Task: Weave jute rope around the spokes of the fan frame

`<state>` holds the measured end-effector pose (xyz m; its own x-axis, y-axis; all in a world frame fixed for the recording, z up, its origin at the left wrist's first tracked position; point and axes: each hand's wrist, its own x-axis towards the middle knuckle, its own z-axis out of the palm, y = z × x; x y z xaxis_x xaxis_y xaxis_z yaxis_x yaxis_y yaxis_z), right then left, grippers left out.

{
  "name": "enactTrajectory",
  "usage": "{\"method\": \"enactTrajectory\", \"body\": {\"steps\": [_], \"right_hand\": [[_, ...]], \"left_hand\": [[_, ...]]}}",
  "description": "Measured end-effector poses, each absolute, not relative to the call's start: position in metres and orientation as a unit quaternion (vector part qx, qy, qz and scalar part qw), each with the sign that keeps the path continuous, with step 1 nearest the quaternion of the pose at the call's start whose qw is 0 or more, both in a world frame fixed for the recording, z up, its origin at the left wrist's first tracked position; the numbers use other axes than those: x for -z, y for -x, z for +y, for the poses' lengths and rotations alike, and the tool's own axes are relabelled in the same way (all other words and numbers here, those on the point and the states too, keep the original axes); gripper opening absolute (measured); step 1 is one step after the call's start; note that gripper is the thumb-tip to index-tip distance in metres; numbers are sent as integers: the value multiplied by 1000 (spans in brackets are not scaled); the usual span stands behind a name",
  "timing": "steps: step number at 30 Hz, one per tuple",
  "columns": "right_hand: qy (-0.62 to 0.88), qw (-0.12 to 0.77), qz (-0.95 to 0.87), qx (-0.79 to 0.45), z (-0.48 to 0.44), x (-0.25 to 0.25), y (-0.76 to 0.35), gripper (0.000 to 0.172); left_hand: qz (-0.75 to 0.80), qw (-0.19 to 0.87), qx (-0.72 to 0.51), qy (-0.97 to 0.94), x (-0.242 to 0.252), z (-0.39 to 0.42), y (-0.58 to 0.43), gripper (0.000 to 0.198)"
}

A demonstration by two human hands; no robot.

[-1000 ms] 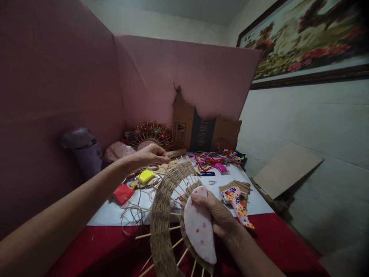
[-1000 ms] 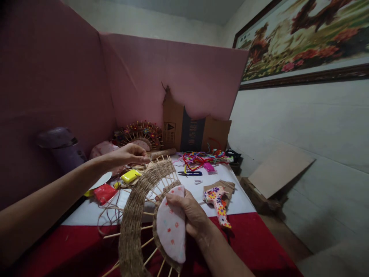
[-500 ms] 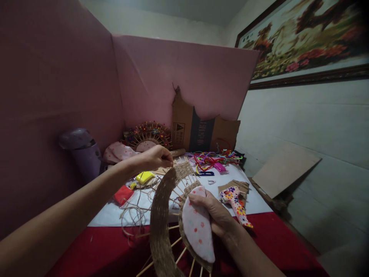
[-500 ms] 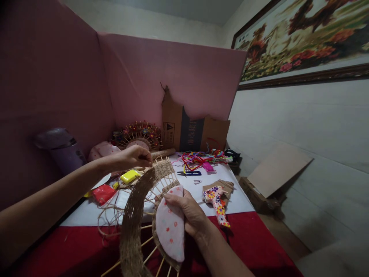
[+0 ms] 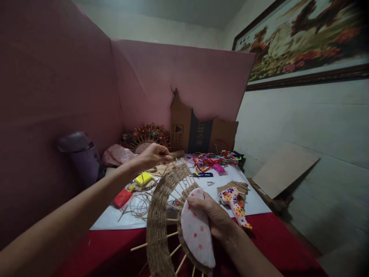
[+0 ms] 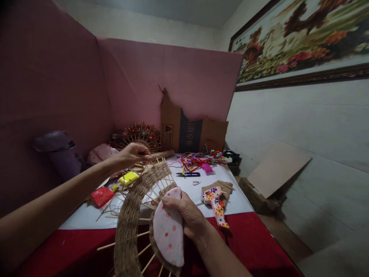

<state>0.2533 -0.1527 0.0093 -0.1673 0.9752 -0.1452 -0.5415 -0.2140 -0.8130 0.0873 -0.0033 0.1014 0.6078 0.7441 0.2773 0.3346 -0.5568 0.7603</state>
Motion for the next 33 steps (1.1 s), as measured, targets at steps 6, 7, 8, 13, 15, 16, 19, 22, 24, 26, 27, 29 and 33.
{"method": "enactTrajectory", "body": {"steps": [6,7,8,13,15,16,19,22,24,26,27,29,33], "right_hand": [[338,536,-322,-704,-152,-8,-254,20],[335,536,-323,-705,-152,-8,-254,19],[333,536,-324,-705,-152,-8,-254,20],[327,539,-324,-705,-152,-8,-254,22],[327,539,-328,-704,-152,-8,-254,22],[324,541,-329,-703,-152,-7,-253,23],[315,547,-330,-702,-151,-5,-253,25],[310,549,-334,-701,-150,-4,-253,22],[309,550,-334,-700,-150,-5,-254,20],[317,547,-333,-700,-151,-6,-254,19],[323,543,-333,-700,-151,-7,-254,19],[335,539,-329,-700,-152,-7,-255,20],[335,536,-328,-702,-152,-5,-255,21]], "left_hand": [[331,439,-320,-772,-84,-2,-87,31],[332,457,-320,-761,-80,-2,-87,33],[332,473,-321,-751,-77,-2,-86,34],[330,527,-334,-708,-66,-6,-88,36],[338,541,-331,-695,-64,-9,-89,34],[342,548,-329,-689,-63,-11,-89,33],[349,565,-319,-676,-60,-15,-91,27],[347,582,-311,-666,-57,-16,-92,26],[343,592,-307,-662,-55,-17,-91,25],[337,600,-304,-658,-56,-17,-88,25],[333,605,-303,-657,-57,-17,-86,25],[322,613,-298,-657,-58,-18,-82,25],[305,624,-284,-661,-59,-16,-77,24]]}}
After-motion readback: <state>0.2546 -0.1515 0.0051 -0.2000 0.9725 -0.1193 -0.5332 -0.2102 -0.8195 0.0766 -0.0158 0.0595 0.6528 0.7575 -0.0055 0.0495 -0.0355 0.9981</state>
